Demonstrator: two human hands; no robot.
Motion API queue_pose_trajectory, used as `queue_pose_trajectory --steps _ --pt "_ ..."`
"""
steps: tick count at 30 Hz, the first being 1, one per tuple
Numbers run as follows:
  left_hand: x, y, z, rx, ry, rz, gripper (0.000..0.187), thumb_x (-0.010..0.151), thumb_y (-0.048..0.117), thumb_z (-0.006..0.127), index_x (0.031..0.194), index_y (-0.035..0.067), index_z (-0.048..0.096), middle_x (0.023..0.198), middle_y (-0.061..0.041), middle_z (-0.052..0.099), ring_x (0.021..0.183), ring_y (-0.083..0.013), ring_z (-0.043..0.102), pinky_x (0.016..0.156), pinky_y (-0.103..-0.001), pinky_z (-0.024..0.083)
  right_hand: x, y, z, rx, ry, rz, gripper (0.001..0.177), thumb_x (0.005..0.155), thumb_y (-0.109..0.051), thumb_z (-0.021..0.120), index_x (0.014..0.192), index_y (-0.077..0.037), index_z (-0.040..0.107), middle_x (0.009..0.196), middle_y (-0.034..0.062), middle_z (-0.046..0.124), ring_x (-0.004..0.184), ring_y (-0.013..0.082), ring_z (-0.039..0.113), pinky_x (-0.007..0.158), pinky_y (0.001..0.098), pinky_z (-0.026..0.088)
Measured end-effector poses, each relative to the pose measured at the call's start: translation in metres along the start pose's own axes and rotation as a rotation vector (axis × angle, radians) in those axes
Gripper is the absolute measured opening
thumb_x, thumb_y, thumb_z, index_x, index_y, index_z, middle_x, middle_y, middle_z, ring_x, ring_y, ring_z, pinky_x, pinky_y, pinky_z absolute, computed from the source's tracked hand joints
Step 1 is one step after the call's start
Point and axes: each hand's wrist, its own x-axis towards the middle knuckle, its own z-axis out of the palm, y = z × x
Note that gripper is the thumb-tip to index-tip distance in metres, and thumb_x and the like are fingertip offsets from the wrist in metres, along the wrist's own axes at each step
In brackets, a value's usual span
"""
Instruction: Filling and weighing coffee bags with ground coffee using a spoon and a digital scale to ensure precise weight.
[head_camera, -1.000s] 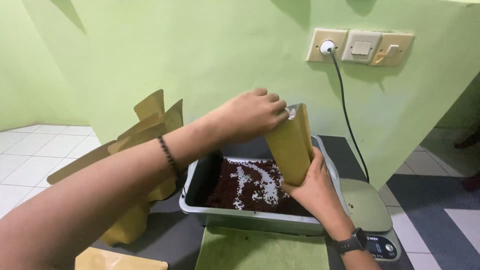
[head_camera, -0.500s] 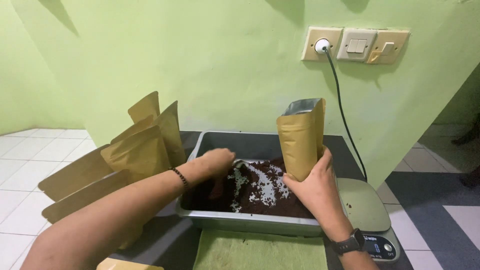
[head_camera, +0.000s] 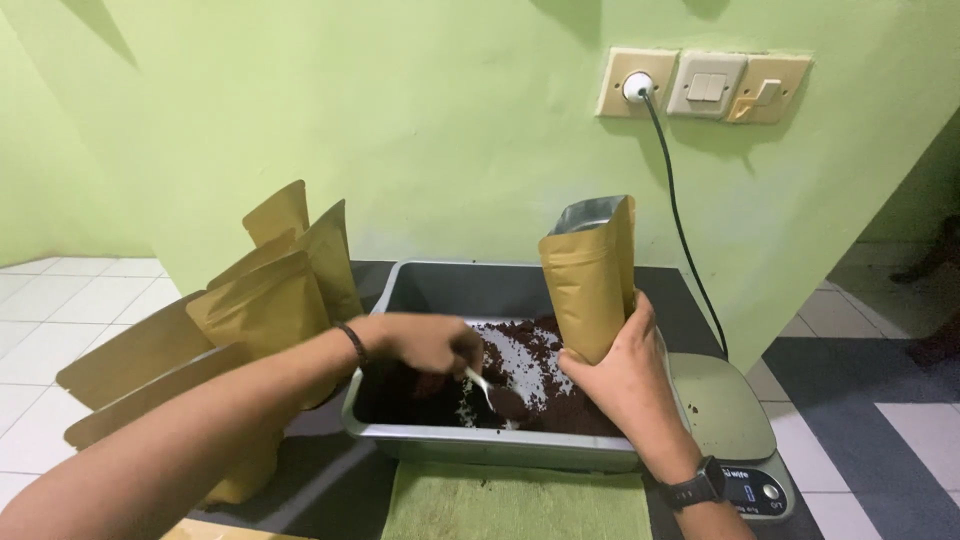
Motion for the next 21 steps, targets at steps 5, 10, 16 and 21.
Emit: queue_pose_trajectory --steps 5,10,16,21 --pt "-0.018 -0.003 -0.061 0.018 0.114 -0.129 0.038 0.091 0.020 0.056 0.122 0.005 0.072 0.107 -0.018 0.076 0.102 -0.0329 0.070 0.095 -0.043 0.050 -0.004 -0.009 -0.005 -0.027 -0.041 -0.030 0.111 0.067 -0.027 0.083 0.152 0.003 0.018 0.142 0.0339 0.042 0.137 0.0534 0.043 0.115 0.0635 0.038" --pt "-0.055 0.026 -0.114 0.130 0.259 -0.268 0.045 0.085 0.026 0.058 0.122 0.006 0.076 0.104 -0.015 0.079 0.101 -0.0301 0.071 0.094 -0.041 0.052 -0.003 -0.009 -0.003 -0.027 -0.056 -0.051 0.110 0.067 -0.023 0.082 0.152 0.004 0.019 0.142 0.0345 0.041 0.136 0.0553 0.042 0.115 0.0665 0.035" --pt "-0.078 0.071 -0.141 0.161 0.399 -0.288 0.042 0.095 0.027 0.054 0.125 0.007 0.074 0.114 -0.019 0.076 0.103 -0.0326 0.068 0.098 -0.043 0.048 0.000 -0.001 -0.001 -0.069 -0.159 -0.046 0.112 0.068 -0.025 0.083 0.154 0.000 0.016 0.147 0.0306 0.036 0.143 0.0507 0.036 0.119 0.0629 0.032" --pt "-0.055 0.089 -0.141 0.356 0.451 -0.166 0.036 0.087 0.027 0.058 0.115 0.014 0.078 0.104 -0.005 0.079 0.099 -0.0251 0.075 0.095 -0.046 0.053 -0.004 -0.005 -0.002 -0.074 -0.186 -0.029 0.111 0.069 -0.025 0.084 0.154 -0.001 0.016 0.149 0.0277 0.035 0.145 0.0478 0.034 0.120 0.0612 0.031"
